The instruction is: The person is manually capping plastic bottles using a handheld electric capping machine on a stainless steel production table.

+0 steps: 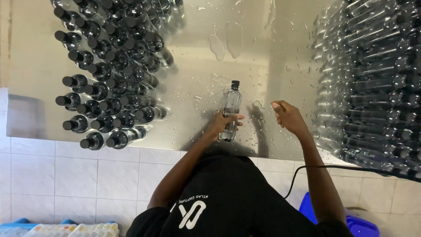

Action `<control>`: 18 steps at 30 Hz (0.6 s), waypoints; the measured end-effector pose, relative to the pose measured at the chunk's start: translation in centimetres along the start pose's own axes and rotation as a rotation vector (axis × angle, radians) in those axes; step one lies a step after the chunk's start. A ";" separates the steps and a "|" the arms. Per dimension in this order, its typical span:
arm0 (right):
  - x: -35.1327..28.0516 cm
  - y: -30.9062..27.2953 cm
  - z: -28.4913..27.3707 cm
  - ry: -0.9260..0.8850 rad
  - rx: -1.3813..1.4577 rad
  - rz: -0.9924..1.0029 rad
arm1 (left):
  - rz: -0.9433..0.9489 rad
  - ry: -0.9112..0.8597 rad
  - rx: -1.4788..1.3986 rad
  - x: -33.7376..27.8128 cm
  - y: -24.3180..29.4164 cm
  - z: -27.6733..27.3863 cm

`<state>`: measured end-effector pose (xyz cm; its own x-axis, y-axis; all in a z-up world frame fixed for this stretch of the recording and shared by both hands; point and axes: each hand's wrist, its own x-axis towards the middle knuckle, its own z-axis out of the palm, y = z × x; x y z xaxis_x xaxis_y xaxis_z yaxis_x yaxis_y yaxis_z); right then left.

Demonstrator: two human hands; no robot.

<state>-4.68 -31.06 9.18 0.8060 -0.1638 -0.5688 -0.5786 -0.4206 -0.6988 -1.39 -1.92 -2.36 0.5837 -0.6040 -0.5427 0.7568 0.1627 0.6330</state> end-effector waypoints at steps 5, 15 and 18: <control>0.4 -2.8 0.5 -0.021 -0.146 -0.154 | 0.058 -0.050 0.155 -1.9 2.9 1.8; -1.2 -10.2 -3.6 -0.199 -1.037 -0.870 | 0.176 -0.319 0.575 -4.5 7.2 2.6; -0.4 -8.8 -4.3 -0.291 -1.053 -0.850 | 0.157 -0.372 0.706 -4.9 8.1 3.0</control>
<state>0.59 -31.17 17.42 0.7296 0.6157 -0.2975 0.5436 -0.7862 -0.2940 0.96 0.02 7.05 0.4375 -0.8552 -0.2779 0.2380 -0.1879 0.9529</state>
